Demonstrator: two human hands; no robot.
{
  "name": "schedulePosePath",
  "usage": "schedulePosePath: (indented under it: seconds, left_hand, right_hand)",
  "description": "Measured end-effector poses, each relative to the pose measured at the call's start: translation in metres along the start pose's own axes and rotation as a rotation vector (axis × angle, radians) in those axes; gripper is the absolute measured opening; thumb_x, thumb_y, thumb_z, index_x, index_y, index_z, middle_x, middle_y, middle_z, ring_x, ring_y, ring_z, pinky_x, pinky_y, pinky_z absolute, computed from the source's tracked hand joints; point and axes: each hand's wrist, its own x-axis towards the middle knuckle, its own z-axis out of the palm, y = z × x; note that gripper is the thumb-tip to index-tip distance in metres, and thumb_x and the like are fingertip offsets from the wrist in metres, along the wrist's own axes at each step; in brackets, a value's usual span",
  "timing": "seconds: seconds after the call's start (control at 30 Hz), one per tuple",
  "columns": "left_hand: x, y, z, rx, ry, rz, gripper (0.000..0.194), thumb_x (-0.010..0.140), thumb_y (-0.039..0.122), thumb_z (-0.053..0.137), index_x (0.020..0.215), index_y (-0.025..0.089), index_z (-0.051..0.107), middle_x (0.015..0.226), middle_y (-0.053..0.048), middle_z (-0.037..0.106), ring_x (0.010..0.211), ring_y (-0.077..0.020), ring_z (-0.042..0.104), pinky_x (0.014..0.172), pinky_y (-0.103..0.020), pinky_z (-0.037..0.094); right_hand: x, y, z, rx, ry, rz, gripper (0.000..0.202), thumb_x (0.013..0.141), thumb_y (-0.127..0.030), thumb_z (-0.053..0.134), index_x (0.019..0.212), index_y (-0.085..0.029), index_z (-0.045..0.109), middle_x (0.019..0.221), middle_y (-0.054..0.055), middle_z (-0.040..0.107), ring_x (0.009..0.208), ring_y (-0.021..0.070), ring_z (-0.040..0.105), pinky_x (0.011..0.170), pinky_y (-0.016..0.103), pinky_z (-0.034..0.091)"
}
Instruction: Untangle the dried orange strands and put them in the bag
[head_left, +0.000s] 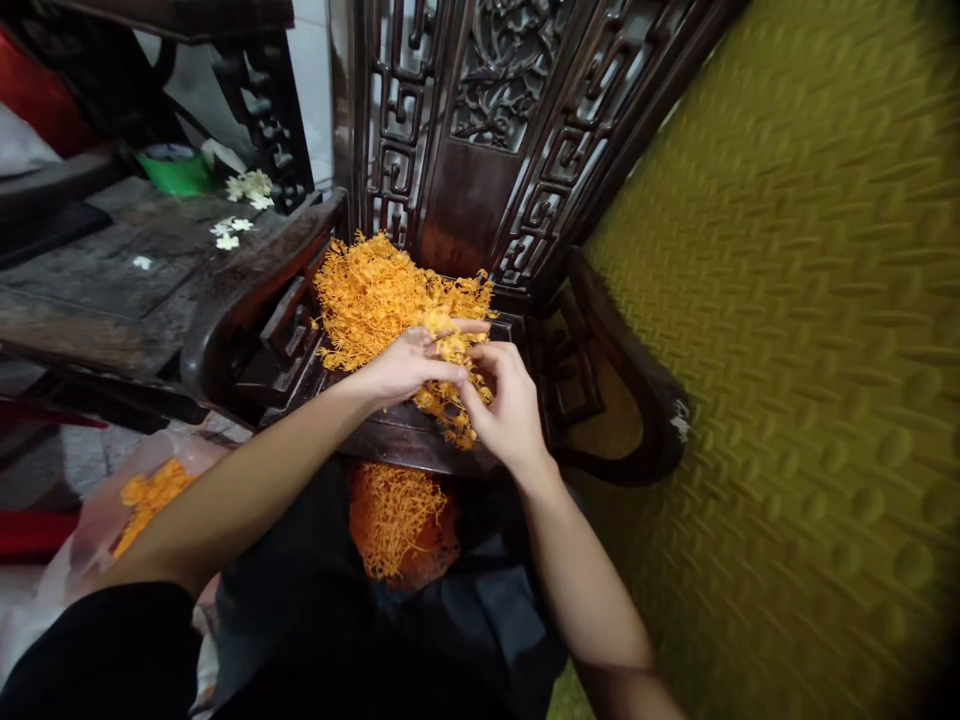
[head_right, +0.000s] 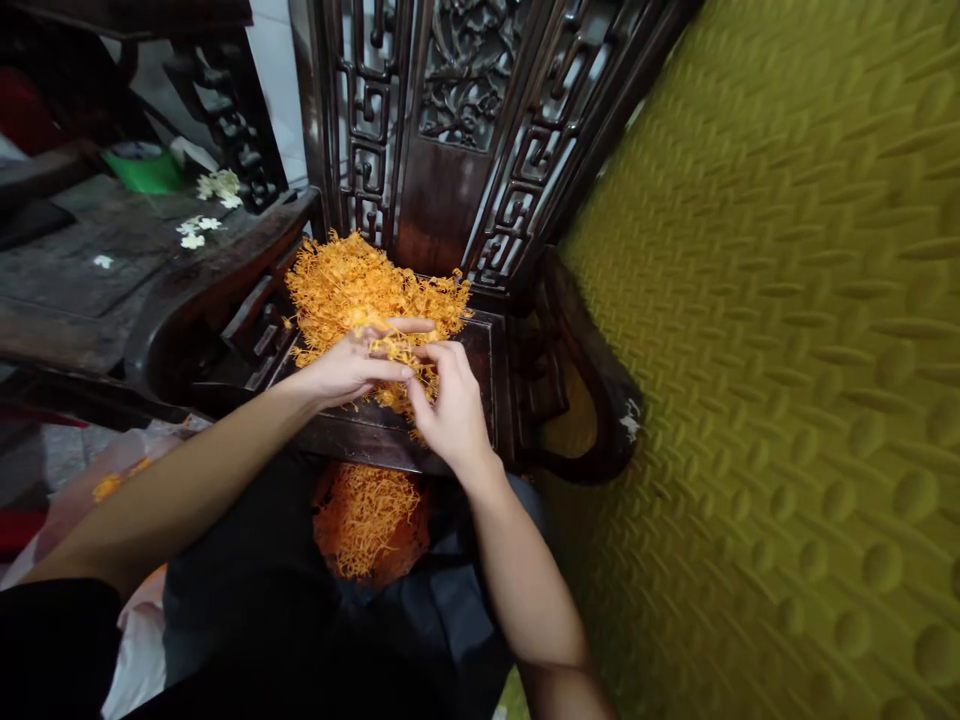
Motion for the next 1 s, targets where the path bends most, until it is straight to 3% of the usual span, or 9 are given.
schedulePosePath:
  seconds: [0.1,0.2,0.4,0.53,0.63,0.73,0.87,1.0]
  left_hand:
    - [-0.001,0.0,0.001,0.036,-0.036,-0.011,0.056,0.067,0.011,0.074,0.123,0.018,0.071,0.118,-0.011,0.072,0.108,-0.0202,0.066,0.1,-0.038,0.051]
    - [-0.003,0.002,0.001,0.1,-0.071,0.0,0.056,0.071,0.017,0.076,0.126,0.016,0.069,0.12,-0.013,0.071,0.111,-0.0207,0.066,0.102,-0.039,0.05]
    - [-0.004,-0.002,-0.001,0.49,-0.088,0.025,0.056,0.074,0.033,0.079,0.125,0.014,0.067,0.106,-0.011,0.074,0.093,-0.0182,0.069,0.085,-0.033,0.056]
    - [-0.003,-0.008,0.002,0.767,-0.033,0.154,0.044,0.074,0.04,0.079,0.11,0.017,0.072,0.111,-0.009,0.073,0.103,-0.0211,0.067,0.095,-0.037,0.053]
    - [-0.004,-0.005,0.003,0.735,-0.09,0.184,0.047,0.078,0.036,0.075,0.12,0.018,0.068,0.115,-0.007,0.073,0.104,-0.0191,0.068,0.097,-0.034,0.053]
    - [-0.007,0.004,-0.002,0.726,-0.176,0.188,0.045,0.082,0.03,0.071,0.125,0.018,0.067,0.116,-0.008,0.074,0.101,-0.0175,0.069,0.094,-0.032,0.054]
    - [-0.009,0.01,-0.008,0.699,-0.179,0.155,0.042,0.081,0.028,0.073,0.121,0.017,0.071,0.112,-0.008,0.075,0.098,-0.0174,0.069,0.089,-0.031,0.056]
    - [-0.006,0.004,-0.006,0.443,-0.102,-0.032,0.051,0.08,0.031,0.075,0.127,0.013,0.067,0.094,-0.008,0.076,0.07,-0.0118,0.068,0.07,-0.029,0.059]
  right_hand:
    - [-0.003,0.007,0.006,-0.008,-0.016,0.054,0.037,0.092,-0.022,0.061,0.128,-0.02,0.053,0.125,0.014,0.064,0.112,0.0257,0.065,0.095,0.043,0.055]
    - [-0.005,0.013,0.007,-0.078,-0.111,0.004,0.051,0.089,-0.019,0.061,0.139,-0.018,0.048,0.135,0.017,0.062,0.122,0.0297,0.062,0.102,0.048,0.052]
    - [-0.003,0.012,0.002,-0.045,-0.126,-0.022,0.036,0.083,-0.008,0.058,0.116,-0.02,0.064,0.114,0.01,0.072,0.107,0.0261,0.068,0.095,0.042,0.055]
    - [-0.001,0.005,-0.005,0.026,-0.151,-0.035,0.043,0.081,-0.003,0.058,0.12,-0.021,0.066,0.122,0.01,0.071,0.113,0.0253,0.066,0.099,0.041,0.053]
    - [-0.002,0.002,-0.012,0.145,-0.241,0.025,0.042,0.083,-0.015,0.072,0.124,-0.021,0.068,0.124,0.01,0.069,0.117,0.0264,0.064,0.1,0.042,0.052]
    - [-0.004,0.004,-0.023,0.376,-0.313,0.158,0.052,0.08,-0.025,0.081,0.129,-0.024,0.068,0.131,0.01,0.065,0.109,0.023,0.065,0.09,0.036,0.056]
    - [-0.006,0.007,-0.033,0.602,-0.291,0.336,0.048,0.079,-0.024,0.082,0.125,-0.027,0.072,0.114,0.005,0.064,0.072,0.0095,0.057,0.063,0.025,0.049]
    - [-0.005,0.007,-0.033,0.616,-0.196,0.409,0.039,0.078,-0.027,0.083,0.117,-0.025,0.076,0.1,0.003,0.063,0.062,0.0067,0.049,0.054,0.024,0.042]
